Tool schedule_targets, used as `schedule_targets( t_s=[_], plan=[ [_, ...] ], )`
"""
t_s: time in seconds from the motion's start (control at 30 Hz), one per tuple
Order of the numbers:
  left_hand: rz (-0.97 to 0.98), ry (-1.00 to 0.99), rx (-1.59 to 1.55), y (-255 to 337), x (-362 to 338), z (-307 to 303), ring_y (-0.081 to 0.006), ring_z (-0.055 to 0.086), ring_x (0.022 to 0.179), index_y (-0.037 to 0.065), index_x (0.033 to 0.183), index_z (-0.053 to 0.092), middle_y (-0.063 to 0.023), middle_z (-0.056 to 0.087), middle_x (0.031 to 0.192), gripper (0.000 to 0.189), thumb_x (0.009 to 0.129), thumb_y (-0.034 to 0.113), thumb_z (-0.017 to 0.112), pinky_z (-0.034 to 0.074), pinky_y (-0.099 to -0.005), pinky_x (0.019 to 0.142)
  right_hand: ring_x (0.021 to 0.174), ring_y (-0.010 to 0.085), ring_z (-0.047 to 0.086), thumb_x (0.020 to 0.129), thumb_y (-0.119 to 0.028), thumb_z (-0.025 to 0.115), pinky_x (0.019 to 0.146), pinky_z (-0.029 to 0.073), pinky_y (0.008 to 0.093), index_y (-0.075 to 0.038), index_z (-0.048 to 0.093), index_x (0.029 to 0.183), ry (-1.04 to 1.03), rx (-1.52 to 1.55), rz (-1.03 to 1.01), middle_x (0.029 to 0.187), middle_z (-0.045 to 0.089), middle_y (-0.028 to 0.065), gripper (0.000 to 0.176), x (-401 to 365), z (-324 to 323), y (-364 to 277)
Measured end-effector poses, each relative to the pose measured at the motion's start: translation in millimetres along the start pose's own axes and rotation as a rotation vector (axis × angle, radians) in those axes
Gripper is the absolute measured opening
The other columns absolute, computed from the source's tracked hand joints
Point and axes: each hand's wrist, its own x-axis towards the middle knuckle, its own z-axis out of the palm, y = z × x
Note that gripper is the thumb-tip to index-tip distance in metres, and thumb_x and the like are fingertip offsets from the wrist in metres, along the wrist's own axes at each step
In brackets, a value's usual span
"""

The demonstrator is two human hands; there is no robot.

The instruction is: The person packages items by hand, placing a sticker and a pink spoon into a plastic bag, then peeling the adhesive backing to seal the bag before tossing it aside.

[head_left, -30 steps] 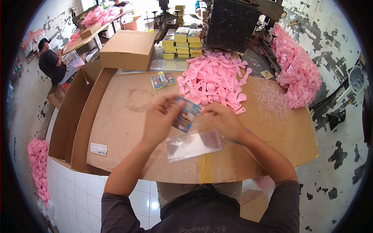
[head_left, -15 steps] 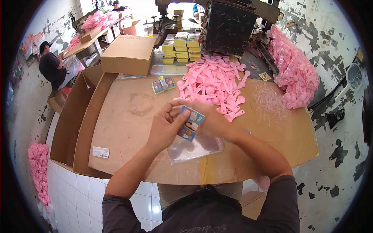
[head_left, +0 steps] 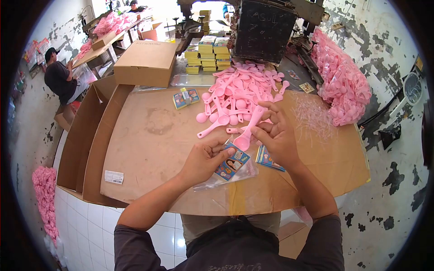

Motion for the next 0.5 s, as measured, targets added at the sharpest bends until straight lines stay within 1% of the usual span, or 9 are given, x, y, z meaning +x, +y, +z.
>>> schedule_targets(
  t_s=[0.03,0.1,0.2,0.23,0.3,0.33,0.4,0.47,0.5],
  plan=[
    [-0.019,0.003,-0.005,-1,0,-1,-0.0094,0.069,0.099,-0.005,0.134,0.060,-0.0085,0.075,0.110,0.034,0.103,0.009,0.064,0.057,-0.0241,0.082,0.101,0.0158,0.069,0.094,0.011,0.062,0.079,0.061,0.0280,-0.003,0.039,0.148,0.036,0.005,-0.064,0.116,0.058,0.0081,0.060,-2,1,2],
    [0.016,0.007,-0.001,3,0,1,-0.0090,0.069,0.099,-0.005,0.134,0.061,-0.0078,0.075,0.110,0.033,0.103,0.009,0.064,0.057,-0.0239,0.082,0.104,0.0179,0.069,0.093,0.011,0.061,0.082,0.063,0.0296,-0.002,0.040,0.147,0.111,0.013,-0.191,0.120,0.056,0.0088,0.059,-4,2,5],
    [0.080,0.008,-0.030,0,2,3,-0.0083,0.069,0.098,-0.003,0.133,0.062,-0.0070,0.074,0.110,0.031,0.104,0.008,0.063,0.057,-0.0236,0.082,0.107,0.0203,0.069,0.093,0.013,0.060,0.084,0.064,0.0316,-0.002,0.040,0.146,0.050,0.081,-0.112,0.120,0.054,0.0085,0.059,-1,-3,-3],
    [0.103,0.006,-0.043,-2,3,3,-0.0081,0.068,0.098,-0.002,0.133,0.063,-0.0067,0.074,0.110,0.031,0.104,0.008,0.063,0.057,-0.0235,0.082,0.106,0.0210,0.070,0.093,0.013,0.060,0.085,0.064,0.0314,-0.002,0.039,0.146,0.048,0.060,-0.096,0.121,0.055,0.0091,0.059,-1,-3,-1],
    [0.047,-0.015,-0.028,-5,3,0,-0.0081,0.067,0.100,-0.002,0.131,0.062,-0.0069,0.073,0.112,0.029,0.104,0.008,0.062,0.056,-0.0242,0.084,0.104,0.0224,0.071,0.093,0.014,0.060,0.086,0.063,0.0309,-0.001,0.039,0.146,0.043,0.020,-0.066,0.122,0.055,0.0104,0.059,-4,1,9],
    [0.018,-0.025,-0.021,-6,2,-1,-0.0082,0.067,0.101,-0.001,0.131,0.062,-0.0070,0.072,0.113,0.028,0.104,0.007,0.062,0.056,-0.0246,0.085,0.108,0.0217,0.069,0.094,0.012,0.061,0.089,0.061,0.0317,-0.001,0.042,0.144,0.039,0.033,-0.085,0.122,0.056,0.0101,0.055,-6,4,12],
    [0.029,-0.033,-0.029,-6,3,-2,-0.0077,0.067,0.098,-0.001,0.130,0.063,-0.0061,0.073,0.111,0.027,0.105,0.009,0.062,0.056,-0.0243,0.082,0.115,0.0201,0.065,0.095,0.010,0.062,0.094,0.057,0.0333,0.000,0.047,0.140,0.028,0.060,-0.121,0.122,0.058,0.0097,0.048,-10,8,16],
    [0.005,-0.028,-0.008,-3,3,-3,-0.0071,0.067,0.095,0.000,0.128,0.063,-0.0054,0.073,0.108,0.026,0.105,0.011,0.062,0.056,-0.0242,0.080,0.120,0.0225,0.063,0.099,0.004,0.061,0.101,0.052,0.0366,-0.001,0.052,0.138,-0.193,-0.282,-0.201,0.128,0.059,0.0111,0.040,-8,-17,36],
    [-0.025,-0.019,0.017,-1,3,-4,-0.0068,0.067,0.094,0.000,0.128,0.063,-0.0052,0.073,0.107,0.026,0.105,0.013,0.062,0.055,-0.0242,0.079,0.122,0.0226,0.061,0.100,0.002,0.061,0.103,0.050,0.0376,-0.001,0.054,0.136,-0.240,-0.278,-0.179,0.129,0.059,0.0110,0.036,-6,-19,33]
  ],
)
